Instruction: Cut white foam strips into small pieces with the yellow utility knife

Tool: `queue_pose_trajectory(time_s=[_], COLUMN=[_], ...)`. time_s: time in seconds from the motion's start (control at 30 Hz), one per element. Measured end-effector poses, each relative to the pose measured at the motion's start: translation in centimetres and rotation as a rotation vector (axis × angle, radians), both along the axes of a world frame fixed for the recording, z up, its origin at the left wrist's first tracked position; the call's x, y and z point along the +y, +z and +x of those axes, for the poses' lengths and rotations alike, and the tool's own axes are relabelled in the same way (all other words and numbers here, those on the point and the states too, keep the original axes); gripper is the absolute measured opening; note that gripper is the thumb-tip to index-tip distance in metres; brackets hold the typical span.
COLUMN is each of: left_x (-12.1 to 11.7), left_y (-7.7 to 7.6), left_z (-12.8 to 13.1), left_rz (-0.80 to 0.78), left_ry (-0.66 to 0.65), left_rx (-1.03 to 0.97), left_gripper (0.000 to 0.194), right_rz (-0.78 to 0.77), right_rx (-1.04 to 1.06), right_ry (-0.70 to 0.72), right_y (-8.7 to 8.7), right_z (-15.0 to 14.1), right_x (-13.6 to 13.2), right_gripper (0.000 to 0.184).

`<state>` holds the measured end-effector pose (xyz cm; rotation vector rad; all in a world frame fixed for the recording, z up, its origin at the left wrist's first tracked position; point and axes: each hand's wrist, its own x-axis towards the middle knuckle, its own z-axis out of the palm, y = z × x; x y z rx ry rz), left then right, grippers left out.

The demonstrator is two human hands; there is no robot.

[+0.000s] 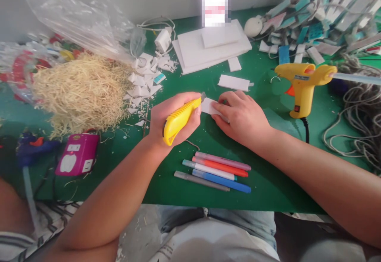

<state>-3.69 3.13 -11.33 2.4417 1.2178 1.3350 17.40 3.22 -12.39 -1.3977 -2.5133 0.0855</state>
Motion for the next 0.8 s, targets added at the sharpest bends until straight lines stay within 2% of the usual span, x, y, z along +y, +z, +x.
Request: queue_pose_trajectory(time_s=[0.47, 0.8], left_x=[0.05, 0.48], left_y=[-0.28, -0.39], left_z=[0.2, 0.12], left_rz=[-0.045, 0.071], left_ry=[0.004, -0.064], left_rx=[0.094, 0.184], left_gripper=[0.022, 0.016], right_rz=[0.013, 0.021], right_rx=[0.018, 0.045], right_ry=[0.013, 0.022], right_y=[-0.58, -0.66], right_z=[0.17, 0.23], right_x=[0.32, 0.29], right_gripper=[0.034, 0.034])
